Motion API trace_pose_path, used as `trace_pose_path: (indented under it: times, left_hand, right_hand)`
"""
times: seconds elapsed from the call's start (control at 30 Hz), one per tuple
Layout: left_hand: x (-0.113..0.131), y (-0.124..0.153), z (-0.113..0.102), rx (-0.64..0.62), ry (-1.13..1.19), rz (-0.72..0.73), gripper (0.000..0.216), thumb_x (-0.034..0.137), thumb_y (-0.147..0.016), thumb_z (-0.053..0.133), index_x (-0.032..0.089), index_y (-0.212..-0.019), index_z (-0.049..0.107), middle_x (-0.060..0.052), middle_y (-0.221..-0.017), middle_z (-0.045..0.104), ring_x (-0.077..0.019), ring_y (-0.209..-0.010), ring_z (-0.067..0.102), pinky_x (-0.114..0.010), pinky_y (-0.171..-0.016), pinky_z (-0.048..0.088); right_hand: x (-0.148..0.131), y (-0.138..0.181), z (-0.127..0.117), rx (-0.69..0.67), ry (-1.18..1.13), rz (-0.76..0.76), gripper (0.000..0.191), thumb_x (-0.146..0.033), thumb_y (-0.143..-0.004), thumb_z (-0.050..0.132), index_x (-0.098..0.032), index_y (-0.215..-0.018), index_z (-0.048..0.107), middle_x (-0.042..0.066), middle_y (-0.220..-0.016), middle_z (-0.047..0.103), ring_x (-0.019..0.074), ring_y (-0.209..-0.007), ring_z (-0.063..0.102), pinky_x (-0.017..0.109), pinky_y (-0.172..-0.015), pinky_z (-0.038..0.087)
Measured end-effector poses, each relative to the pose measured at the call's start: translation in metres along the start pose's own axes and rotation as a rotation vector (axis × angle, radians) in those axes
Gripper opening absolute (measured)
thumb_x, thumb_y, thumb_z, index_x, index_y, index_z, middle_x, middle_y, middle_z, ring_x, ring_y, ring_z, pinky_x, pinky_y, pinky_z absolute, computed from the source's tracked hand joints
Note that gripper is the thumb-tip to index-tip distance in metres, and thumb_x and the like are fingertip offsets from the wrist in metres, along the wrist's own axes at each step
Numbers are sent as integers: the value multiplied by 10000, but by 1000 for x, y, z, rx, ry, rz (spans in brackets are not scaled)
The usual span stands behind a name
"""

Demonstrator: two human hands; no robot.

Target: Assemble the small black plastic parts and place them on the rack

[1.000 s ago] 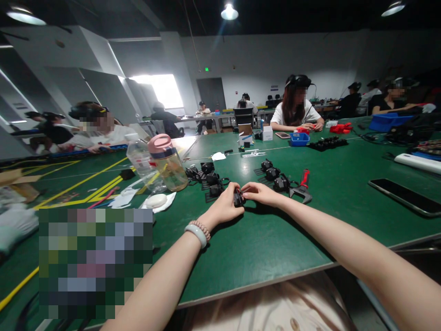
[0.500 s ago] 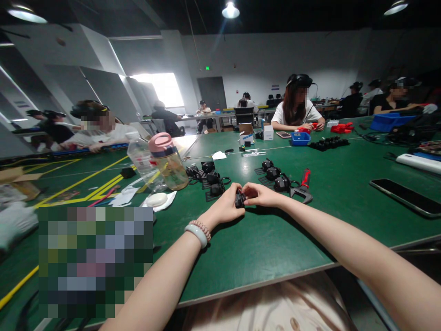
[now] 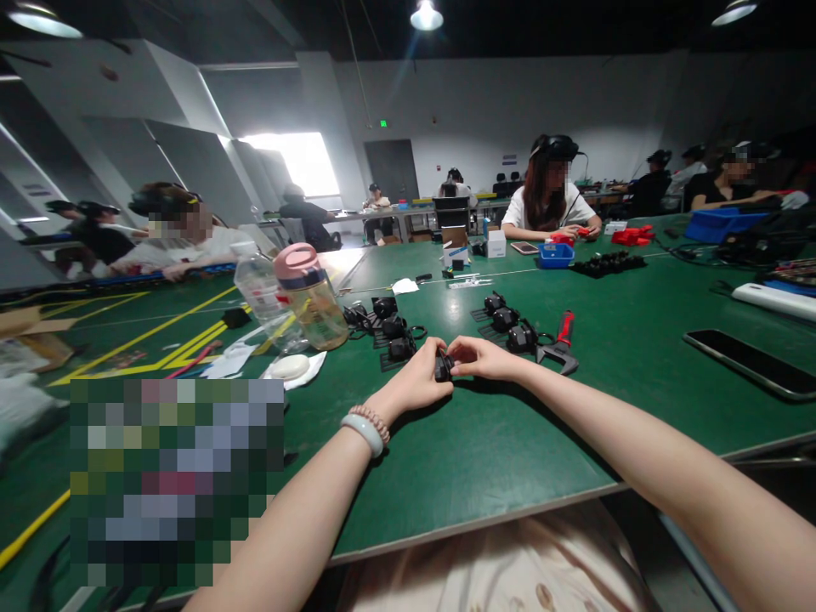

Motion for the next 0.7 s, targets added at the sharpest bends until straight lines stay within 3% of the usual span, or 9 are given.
trace_pose_path:
  times: [0.43,0.7]
  left_hand:
    - [-1,-2,3,-29,-44,23,424,224,-571,529,157,-963,386,-25,-881,430,-148,-762,439,-287,-685,379]
    - [-3,-4,-1,-25,-44,22,443,239,-570,537,162,-976,377,-27,-905,433,-163,-811,445,-300,-734,375]
  right_hand:
    - [-2,3,1,-15,46,-11,360,-267,-627,613,-139,-941,495,37,-892,577,128,-810,544,320,-796,410]
    - [-7,2,0,13,202,-37,354,-265,-658,579,-155,-985,499,39,-924,587,132,-839,554,302,-794,422]
Point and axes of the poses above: each hand's wrist, its own y-axis away from the middle knuckle, its own z-axis out of the palm, x = y × z, the point moved 9 cm from there along -y, towards the middle knuckle
